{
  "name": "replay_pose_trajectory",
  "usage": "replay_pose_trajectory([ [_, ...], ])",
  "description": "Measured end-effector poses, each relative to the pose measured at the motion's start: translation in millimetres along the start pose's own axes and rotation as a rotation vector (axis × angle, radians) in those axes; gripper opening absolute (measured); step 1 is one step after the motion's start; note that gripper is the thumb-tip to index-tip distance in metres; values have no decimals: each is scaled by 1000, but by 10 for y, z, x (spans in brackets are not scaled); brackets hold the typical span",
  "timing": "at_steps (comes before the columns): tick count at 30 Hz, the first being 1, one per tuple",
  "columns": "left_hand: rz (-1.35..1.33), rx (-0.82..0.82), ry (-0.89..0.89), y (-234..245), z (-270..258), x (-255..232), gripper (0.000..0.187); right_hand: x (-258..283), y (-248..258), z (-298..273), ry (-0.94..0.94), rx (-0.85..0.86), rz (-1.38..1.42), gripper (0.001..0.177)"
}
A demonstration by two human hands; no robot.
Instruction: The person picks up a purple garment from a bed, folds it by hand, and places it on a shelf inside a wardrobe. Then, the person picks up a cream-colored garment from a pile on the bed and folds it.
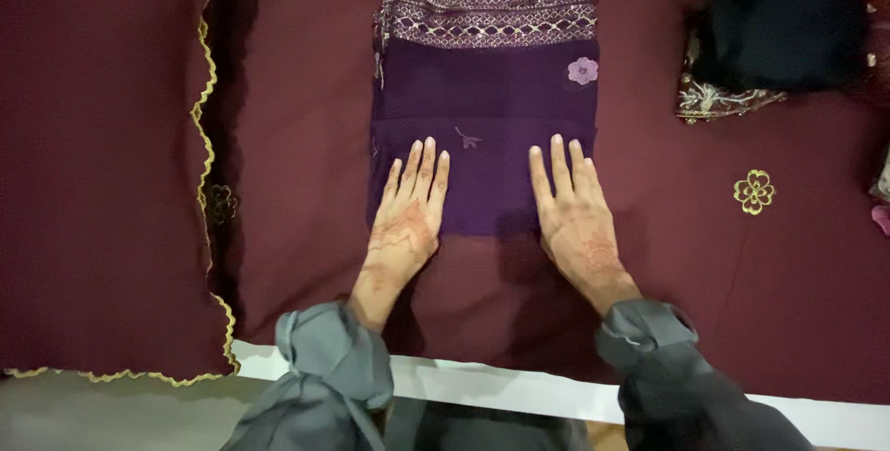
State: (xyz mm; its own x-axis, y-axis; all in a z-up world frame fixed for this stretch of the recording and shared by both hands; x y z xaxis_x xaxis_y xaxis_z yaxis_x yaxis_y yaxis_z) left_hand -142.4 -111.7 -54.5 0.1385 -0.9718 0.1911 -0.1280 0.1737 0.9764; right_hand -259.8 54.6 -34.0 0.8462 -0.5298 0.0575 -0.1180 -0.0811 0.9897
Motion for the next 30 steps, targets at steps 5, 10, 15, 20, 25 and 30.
replay_pose_trajectory([
  [5,105,-147,60,-193,17,-46,75,64,151,-38,-28,-26,174,88],
  [10,-104,-160,47,-158,-75,47,70,-53,257,-141,18,-12,373,72],
  [15,-365,124,86,121,-236,79,47,-184,192,-309,-13,257,488,56],
  [20,-488,220,68,583,-384,253,43,-319,339,-436,-310,621,612,49],
  [25,-430,409,197,811,-280,576,43,-533,586,-227,-498,570,674,45],
  [30,-573,326,401,829,50,854,44,-837,582,93,-482,85,1045,33],
])
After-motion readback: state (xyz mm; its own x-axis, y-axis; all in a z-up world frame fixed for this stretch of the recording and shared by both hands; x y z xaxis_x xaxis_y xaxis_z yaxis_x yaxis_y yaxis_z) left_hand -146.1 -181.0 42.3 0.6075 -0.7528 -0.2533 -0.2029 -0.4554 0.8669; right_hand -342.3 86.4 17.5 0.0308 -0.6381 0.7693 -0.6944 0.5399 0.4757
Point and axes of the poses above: each hand's wrist, its own z-axis towards the middle knuckle, its own y-axis out of the back of the hand, x = y × z, the point moved 5 cm from there along z, towards the middle knuckle, and after that the axes turned 15 degrees about z, right-handed, at the moved point
